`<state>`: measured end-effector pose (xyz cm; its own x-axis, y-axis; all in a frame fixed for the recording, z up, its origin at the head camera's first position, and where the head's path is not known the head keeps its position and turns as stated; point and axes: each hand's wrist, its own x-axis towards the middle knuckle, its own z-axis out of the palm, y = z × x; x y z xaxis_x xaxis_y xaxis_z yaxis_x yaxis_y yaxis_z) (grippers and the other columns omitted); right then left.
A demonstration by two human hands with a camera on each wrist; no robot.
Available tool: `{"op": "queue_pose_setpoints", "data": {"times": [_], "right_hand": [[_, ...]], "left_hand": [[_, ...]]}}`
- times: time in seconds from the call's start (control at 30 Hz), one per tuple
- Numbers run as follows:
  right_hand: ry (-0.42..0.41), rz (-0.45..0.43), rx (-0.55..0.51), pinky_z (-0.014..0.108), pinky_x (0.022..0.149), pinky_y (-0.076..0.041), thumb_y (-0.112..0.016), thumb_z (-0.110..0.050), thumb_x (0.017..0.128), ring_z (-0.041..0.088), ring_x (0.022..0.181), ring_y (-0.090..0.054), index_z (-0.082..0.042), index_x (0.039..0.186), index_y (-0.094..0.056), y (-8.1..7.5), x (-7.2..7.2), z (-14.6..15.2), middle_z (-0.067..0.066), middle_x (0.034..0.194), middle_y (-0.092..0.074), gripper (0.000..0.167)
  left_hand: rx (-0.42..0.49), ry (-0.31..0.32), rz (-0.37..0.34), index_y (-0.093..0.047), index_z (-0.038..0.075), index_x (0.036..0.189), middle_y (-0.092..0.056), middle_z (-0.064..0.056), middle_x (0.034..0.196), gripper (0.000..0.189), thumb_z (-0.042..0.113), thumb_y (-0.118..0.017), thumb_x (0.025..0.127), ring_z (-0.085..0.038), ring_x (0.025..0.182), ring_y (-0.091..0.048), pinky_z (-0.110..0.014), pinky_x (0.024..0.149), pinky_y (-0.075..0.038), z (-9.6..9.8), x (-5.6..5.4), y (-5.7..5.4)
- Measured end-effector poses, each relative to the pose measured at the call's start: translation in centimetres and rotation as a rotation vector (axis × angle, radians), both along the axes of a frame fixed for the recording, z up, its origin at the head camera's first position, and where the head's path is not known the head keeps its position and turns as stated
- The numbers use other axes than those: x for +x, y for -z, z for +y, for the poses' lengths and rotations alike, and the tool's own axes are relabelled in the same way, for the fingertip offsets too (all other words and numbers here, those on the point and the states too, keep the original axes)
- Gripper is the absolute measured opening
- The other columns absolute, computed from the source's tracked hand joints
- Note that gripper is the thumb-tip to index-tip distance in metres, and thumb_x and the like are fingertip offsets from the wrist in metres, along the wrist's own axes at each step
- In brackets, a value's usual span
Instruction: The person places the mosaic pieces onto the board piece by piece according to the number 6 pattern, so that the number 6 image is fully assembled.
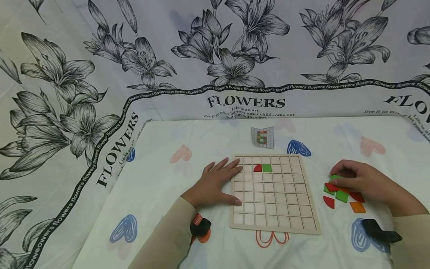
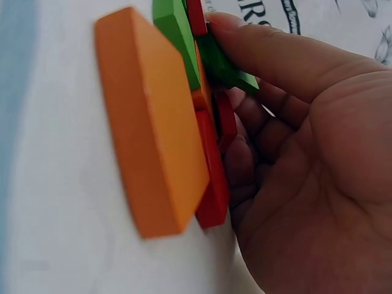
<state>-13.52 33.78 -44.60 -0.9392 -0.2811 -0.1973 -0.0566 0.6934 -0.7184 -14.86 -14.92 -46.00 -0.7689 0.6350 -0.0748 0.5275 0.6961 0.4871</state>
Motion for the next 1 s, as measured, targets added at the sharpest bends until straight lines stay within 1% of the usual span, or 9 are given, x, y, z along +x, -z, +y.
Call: {"op": "queue_pose_setpoints", "data": {"times": [0.2, 0.4, 0.5, 0.67, 0.83, 1.0], "right_hand": [[0.035, 0.001, 0.015, 0.027, 0.075, -0.052, -0.079, -0.026, 0.103, 0.019, 0.091, -0.061, -0.01, 0.119, -0.072, -0.03, -0.08, -0.1, 0.004, 0.105, -0.069, 0.023], [0.076, -0.01, 0.029, 0.029, 0.072, -0.053, -0.074, -0.027, 0.107, 0.021, 0.092, -0.06, -0.008, 0.125, -0.074, -0.24, -0.05, -0.1, 0.006, 0.11, -0.069, 0.026], [0.091, -0.01, 0.036, 0.03, 0.07, -0.052, -0.072, -0.028, 0.108, 0.022, 0.091, -0.06, -0.008, 0.127, -0.074, -0.23, -0.07, -0.08, 0.007, 0.109, -0.069, 0.027], [0.108, 0.016, 0.033, 0.029, 0.068, -0.05, -0.07, -0.03, 0.109, 0.023, 0.089, -0.059, -0.007, 0.123, -0.074, -0.23, -0.04, -0.17, 0.007, 0.105, -0.068, 0.027], [0.141, 0.039, 0.034, 0.029, 0.067, -0.053, -0.072, -0.033, 0.108, 0.023, 0.087, -0.061, -0.007, 0.124, -0.074, -0.35, 0.05, -0.34, 0.009, 0.105, -0.07, 0.03], [0.165, 0.071, -0.01, 0.029, 0.065, -0.056, -0.073, -0.026, 0.108, 0.023, 0.081, -0.063, -0.002, 0.128, -0.071, -0.46, 0.11, -0.59, 0.01, 0.103, -0.071, 0.032]], "left_hand": [[-0.006, -0.004, -0.002, -0.032, 0.035, 0.173, -0.009, 0.023, 0.178, 0.109, 0.082, -0.075, 0.084, -0.012, 0.165, 0.001, -0.053, 0.128, 0.0, -0.03, 0.03, -0.06], [-0.004, -0.001, 0.002, -0.032, 0.035, 0.173, -0.01, 0.023, 0.178, 0.109, 0.082, -0.075, 0.084, -0.012, 0.165, 0.001, -0.053, 0.128, 0.0, -0.05, 0.03, -0.09], [-0.004, -0.001, 0.004, -0.033, 0.035, 0.173, -0.01, 0.023, 0.178, 0.109, 0.082, -0.075, 0.084, -0.012, 0.165, 0.001, -0.053, 0.128, 0.0, -0.07, 0.04, -0.15], [-0.004, -0.002, 0.001, -0.032, 0.035, 0.173, -0.01, 0.022, 0.178, 0.109, 0.082, -0.075, 0.084, -0.013, 0.165, 0.001, -0.053, 0.128, 0.0, -0.09, 0.01, -0.21], [-0.003, -0.002, 0.0, -0.032, 0.036, 0.174, -0.01, 0.023, 0.178, 0.11, 0.083, -0.074, 0.084, -0.012, 0.165, 0.001, -0.053, 0.128, 0.0, -0.12, -0.04, -0.07], [0.0, 0.0, 0.001, -0.031, 0.036, 0.174, -0.009, 0.023, 0.178, 0.11, 0.083, -0.074, 0.084, -0.013, 0.165, 0.001, -0.053, 0.128, 0.0, -0.1, -0.08, 0.06]]}}
